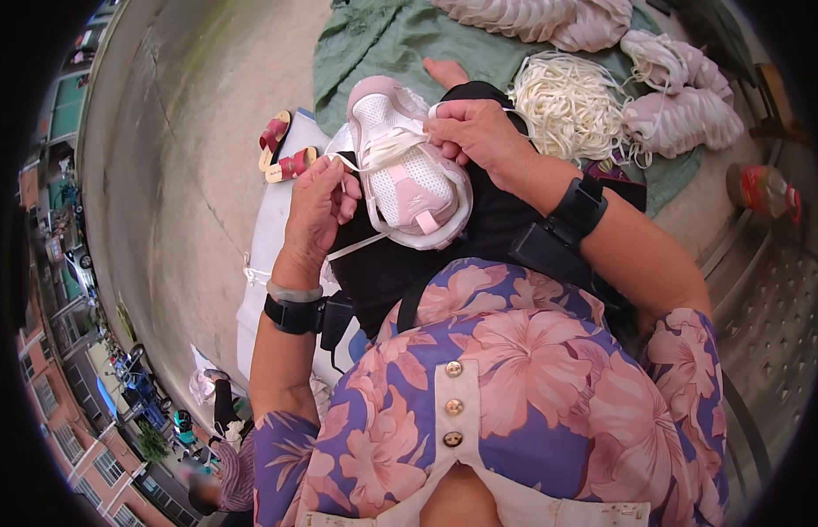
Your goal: The recorder is lacing a pink and white shoe by hand.
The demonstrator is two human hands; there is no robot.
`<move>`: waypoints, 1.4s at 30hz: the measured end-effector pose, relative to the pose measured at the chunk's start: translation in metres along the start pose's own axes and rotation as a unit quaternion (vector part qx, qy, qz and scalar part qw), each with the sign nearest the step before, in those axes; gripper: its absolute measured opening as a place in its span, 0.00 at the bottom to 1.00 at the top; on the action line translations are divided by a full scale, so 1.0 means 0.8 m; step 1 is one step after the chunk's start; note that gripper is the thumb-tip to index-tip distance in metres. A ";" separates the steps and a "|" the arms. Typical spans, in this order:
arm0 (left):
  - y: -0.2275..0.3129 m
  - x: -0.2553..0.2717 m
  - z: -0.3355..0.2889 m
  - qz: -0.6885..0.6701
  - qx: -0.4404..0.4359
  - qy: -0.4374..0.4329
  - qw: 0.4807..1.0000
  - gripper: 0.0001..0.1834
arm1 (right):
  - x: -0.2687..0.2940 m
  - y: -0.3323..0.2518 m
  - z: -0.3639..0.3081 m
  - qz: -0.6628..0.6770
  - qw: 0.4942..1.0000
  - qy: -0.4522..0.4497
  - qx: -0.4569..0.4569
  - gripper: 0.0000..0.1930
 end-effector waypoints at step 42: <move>0.014 -0.010 -0.023 0.227 -0.283 0.084 0.928 0.05 | -0.037 -0.056 -0.065 -0.482 0.780 0.142 0.372 0.15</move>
Point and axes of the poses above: each hand's wrist, its own z-axis towards the middle knuckle, its own x-axis out of the back of the hand, y = z × x, the point moved 8 cm from there along z, towards the middle knuckle, and after that the axes turned 3 degrees about -z, right-handed, at the moved point
